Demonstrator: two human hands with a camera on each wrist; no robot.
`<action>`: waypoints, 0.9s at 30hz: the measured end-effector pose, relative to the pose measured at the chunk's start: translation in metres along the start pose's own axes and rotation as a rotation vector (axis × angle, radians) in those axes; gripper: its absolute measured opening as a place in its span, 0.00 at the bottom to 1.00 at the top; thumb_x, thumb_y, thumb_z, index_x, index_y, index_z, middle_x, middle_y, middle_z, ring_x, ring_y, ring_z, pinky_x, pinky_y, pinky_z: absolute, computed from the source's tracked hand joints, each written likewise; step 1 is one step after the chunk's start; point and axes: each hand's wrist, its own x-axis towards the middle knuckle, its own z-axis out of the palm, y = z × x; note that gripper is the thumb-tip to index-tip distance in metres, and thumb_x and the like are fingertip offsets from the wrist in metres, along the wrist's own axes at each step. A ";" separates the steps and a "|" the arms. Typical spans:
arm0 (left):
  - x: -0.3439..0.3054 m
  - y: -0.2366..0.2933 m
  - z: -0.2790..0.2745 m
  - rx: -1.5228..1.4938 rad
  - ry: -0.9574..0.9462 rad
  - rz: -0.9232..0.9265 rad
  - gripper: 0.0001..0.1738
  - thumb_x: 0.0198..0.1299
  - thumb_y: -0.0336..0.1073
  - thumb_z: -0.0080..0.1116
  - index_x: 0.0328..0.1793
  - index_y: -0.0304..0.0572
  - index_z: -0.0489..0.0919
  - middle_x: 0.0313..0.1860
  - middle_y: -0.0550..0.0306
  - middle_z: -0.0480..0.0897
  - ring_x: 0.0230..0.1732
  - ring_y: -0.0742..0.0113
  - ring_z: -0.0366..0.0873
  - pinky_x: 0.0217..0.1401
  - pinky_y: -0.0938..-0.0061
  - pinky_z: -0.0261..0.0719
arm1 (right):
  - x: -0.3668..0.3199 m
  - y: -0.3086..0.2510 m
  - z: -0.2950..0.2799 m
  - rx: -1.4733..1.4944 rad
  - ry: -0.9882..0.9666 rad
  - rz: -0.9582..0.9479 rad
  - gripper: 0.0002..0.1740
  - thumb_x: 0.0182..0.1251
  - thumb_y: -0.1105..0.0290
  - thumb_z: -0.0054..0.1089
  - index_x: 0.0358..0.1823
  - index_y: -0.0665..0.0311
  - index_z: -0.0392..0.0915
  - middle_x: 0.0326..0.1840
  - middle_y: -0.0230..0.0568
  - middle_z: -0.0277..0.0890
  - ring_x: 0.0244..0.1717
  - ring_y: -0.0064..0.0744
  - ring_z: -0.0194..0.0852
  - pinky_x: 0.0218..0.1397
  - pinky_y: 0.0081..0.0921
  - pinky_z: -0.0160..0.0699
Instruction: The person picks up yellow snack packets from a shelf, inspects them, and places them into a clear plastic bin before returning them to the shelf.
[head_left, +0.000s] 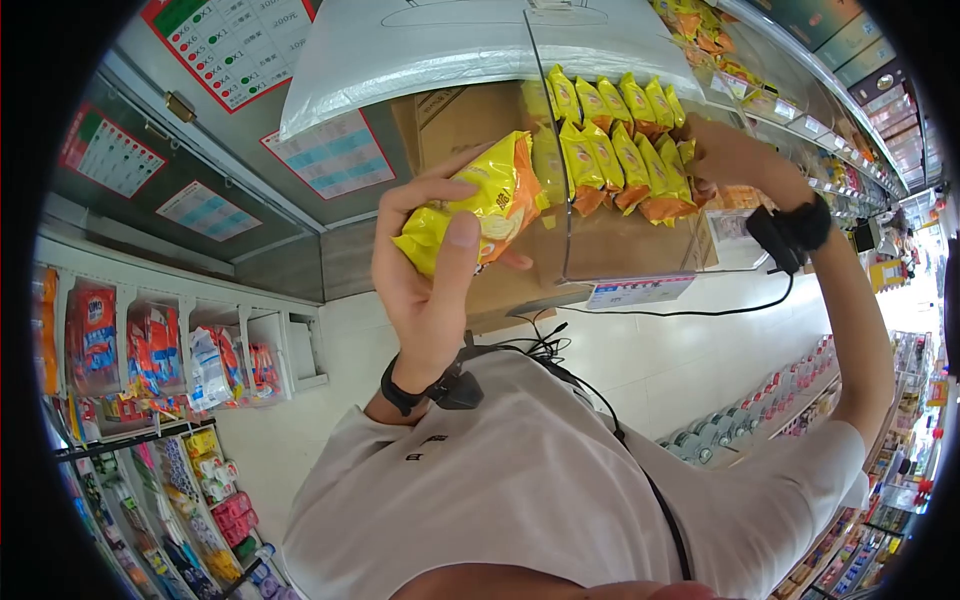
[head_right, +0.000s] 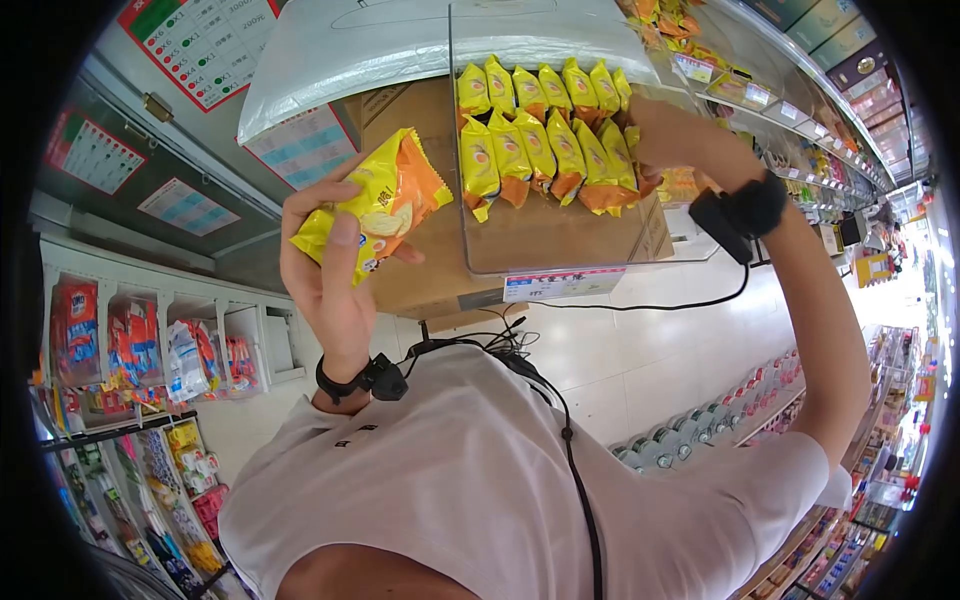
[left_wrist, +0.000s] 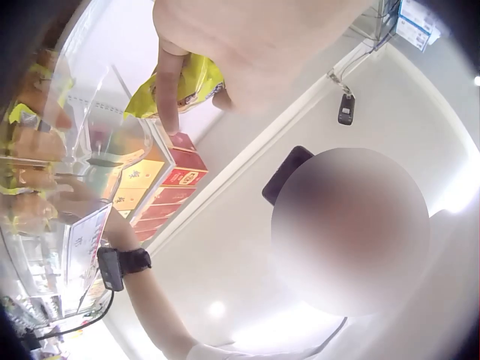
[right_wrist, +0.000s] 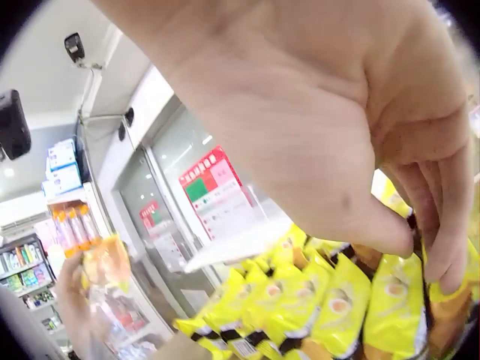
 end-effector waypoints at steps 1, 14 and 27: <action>0.002 -0.001 0.000 0.025 0.007 0.007 0.16 0.77 0.35 0.53 0.64 0.33 0.73 0.73 0.33 0.75 0.62 0.50 0.84 0.37 0.62 0.95 | -0.011 -0.006 -0.009 0.088 0.044 0.021 0.26 0.67 0.69 0.65 0.63 0.70 0.67 0.39 0.55 0.84 0.38 0.44 0.90 0.43 0.38 0.86; 0.001 0.007 0.015 0.052 0.022 0.001 0.21 0.74 0.32 0.57 0.68 0.33 0.70 0.74 0.34 0.74 0.64 0.51 0.83 0.40 0.62 0.94 | -0.050 -0.032 -0.031 0.083 -0.003 -0.121 0.23 0.76 0.54 0.60 0.56 0.67 0.80 0.46 0.47 0.84 0.46 0.41 0.87 0.52 0.36 0.84; 0.011 0.010 0.017 0.332 -0.131 0.226 0.38 0.57 0.21 0.76 0.73 0.32 0.70 0.66 0.44 0.81 0.59 0.62 0.85 0.61 0.68 0.85 | -0.093 -0.127 -0.017 0.402 0.406 -0.888 0.27 0.67 0.75 0.72 0.68 0.67 0.79 0.58 0.43 0.83 0.52 0.33 0.84 0.53 0.28 0.83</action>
